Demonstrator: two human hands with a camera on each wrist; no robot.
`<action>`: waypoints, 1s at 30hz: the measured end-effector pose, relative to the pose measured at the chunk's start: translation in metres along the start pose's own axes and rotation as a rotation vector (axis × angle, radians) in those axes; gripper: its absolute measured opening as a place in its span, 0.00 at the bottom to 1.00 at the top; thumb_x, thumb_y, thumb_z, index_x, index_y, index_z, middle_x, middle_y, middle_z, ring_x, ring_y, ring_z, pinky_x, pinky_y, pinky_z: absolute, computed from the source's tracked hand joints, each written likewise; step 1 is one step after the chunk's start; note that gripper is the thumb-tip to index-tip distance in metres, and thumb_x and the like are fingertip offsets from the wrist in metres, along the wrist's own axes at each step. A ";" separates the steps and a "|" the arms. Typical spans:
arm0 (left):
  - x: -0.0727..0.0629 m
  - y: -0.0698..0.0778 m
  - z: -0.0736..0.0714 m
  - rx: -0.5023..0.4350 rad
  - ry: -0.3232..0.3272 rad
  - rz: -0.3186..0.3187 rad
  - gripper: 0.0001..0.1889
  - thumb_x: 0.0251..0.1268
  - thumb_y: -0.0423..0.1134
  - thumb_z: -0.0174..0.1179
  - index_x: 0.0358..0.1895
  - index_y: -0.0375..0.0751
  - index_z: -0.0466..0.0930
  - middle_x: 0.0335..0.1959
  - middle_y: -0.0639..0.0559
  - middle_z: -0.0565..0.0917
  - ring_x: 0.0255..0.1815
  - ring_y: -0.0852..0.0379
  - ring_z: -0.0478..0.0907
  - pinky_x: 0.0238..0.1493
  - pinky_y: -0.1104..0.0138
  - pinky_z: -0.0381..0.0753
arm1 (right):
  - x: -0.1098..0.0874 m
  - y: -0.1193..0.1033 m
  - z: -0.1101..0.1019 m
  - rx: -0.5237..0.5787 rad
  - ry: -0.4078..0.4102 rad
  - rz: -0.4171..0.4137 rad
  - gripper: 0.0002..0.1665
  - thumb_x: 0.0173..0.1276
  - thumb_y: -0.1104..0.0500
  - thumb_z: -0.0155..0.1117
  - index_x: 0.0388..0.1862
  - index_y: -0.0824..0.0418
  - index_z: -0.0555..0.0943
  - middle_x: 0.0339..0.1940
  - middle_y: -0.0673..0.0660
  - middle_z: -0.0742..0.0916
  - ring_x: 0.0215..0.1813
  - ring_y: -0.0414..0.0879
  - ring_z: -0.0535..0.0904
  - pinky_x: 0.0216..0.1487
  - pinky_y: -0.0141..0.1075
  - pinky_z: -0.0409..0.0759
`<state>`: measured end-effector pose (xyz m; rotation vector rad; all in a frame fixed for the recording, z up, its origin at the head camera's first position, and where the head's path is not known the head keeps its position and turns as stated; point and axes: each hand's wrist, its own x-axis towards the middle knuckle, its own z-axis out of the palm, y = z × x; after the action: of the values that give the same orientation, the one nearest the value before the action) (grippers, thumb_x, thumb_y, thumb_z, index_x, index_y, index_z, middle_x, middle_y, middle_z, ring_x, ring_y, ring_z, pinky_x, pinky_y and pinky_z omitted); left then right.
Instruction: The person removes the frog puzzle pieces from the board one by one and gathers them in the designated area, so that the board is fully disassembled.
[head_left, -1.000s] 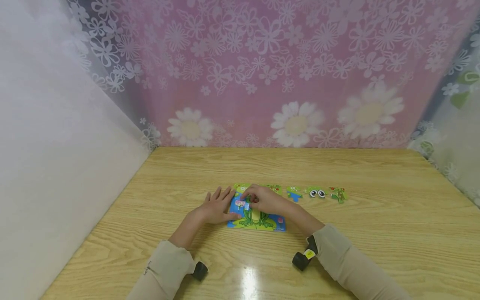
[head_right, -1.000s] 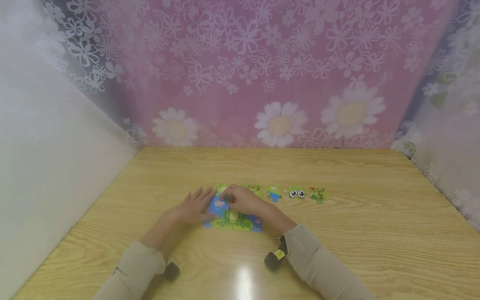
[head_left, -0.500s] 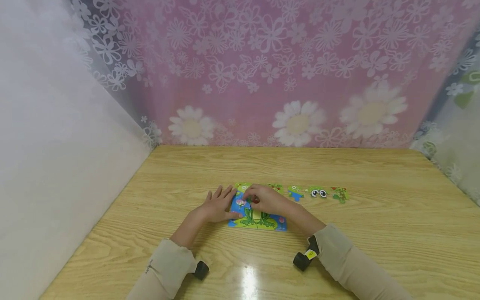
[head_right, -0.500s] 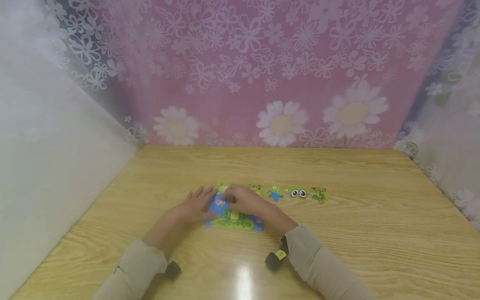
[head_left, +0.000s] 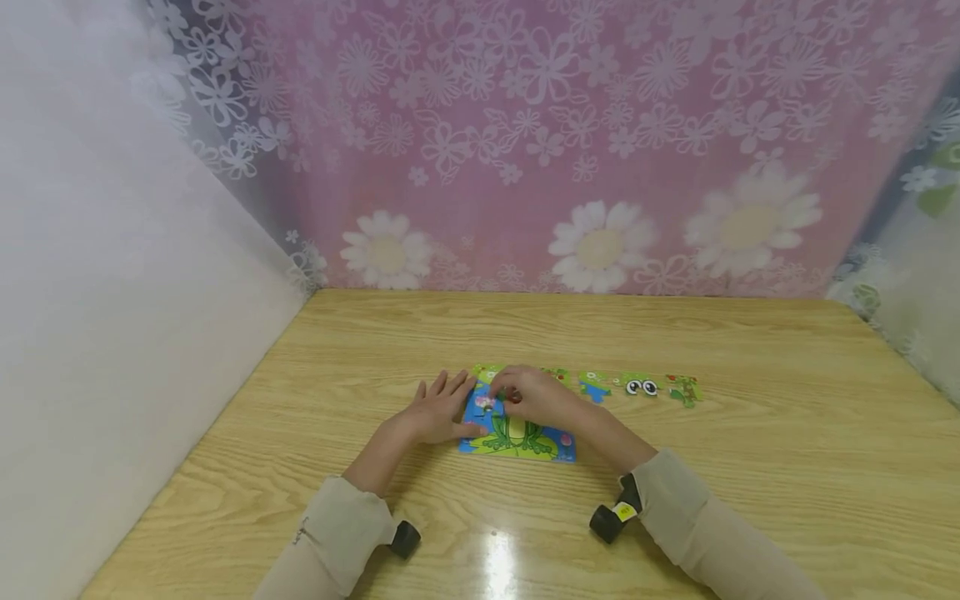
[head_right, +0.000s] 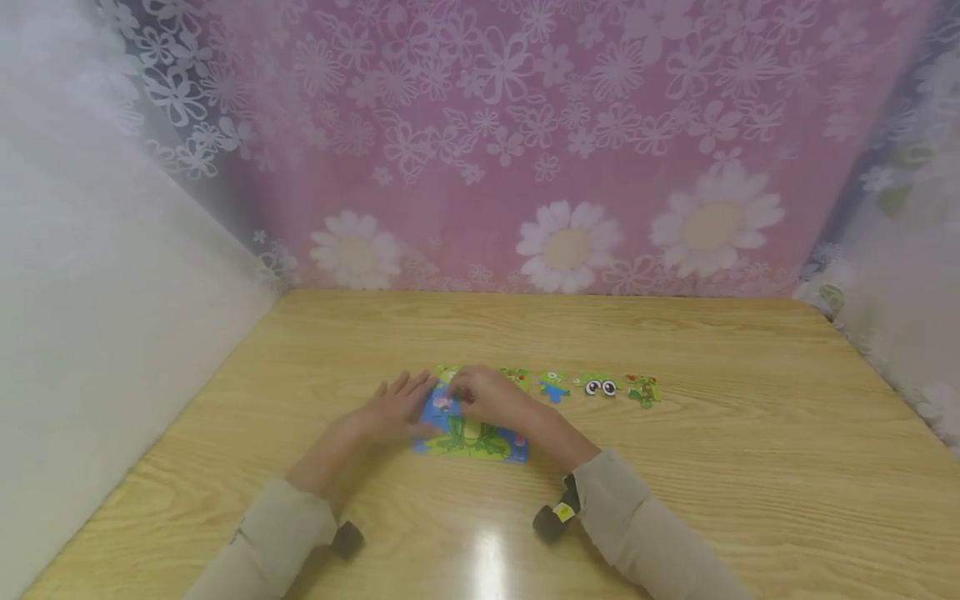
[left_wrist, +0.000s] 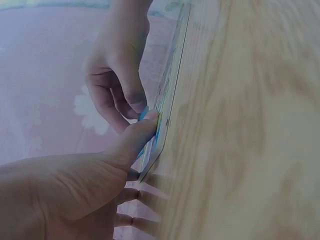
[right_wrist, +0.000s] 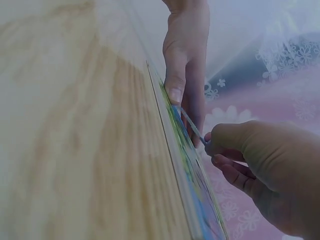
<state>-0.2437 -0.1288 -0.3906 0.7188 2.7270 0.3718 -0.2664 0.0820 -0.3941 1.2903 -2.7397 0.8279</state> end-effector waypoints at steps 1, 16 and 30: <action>0.000 0.001 0.000 -0.003 -0.001 0.002 0.46 0.62 0.62 0.51 0.73 0.40 0.41 0.73 0.45 0.41 0.71 0.40 0.32 0.63 0.43 0.33 | -0.001 0.000 -0.001 0.009 -0.003 0.016 0.11 0.61 0.68 0.61 0.44 0.61 0.81 0.44 0.53 0.81 0.35 0.41 0.74 0.34 0.30 0.74; 0.007 -0.007 0.006 0.014 0.013 -0.004 0.47 0.59 0.65 0.51 0.73 0.41 0.42 0.73 0.45 0.42 0.71 0.41 0.33 0.63 0.43 0.34 | -0.037 0.015 -0.033 0.039 0.058 0.092 0.13 0.61 0.68 0.59 0.44 0.59 0.81 0.45 0.52 0.82 0.37 0.41 0.75 0.34 0.33 0.75; 0.005 -0.006 0.006 -0.005 0.027 0.016 0.47 0.60 0.63 0.52 0.73 0.40 0.43 0.73 0.44 0.42 0.71 0.39 0.33 0.63 0.42 0.34 | -0.089 0.044 -0.058 -0.036 0.165 0.024 0.13 0.57 0.72 0.62 0.41 0.63 0.82 0.46 0.59 0.82 0.36 0.44 0.77 0.33 0.35 0.77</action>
<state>-0.2486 -0.1297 -0.3991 0.7393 2.7460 0.3950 -0.2514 0.1958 -0.3834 1.1304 -2.6334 0.8419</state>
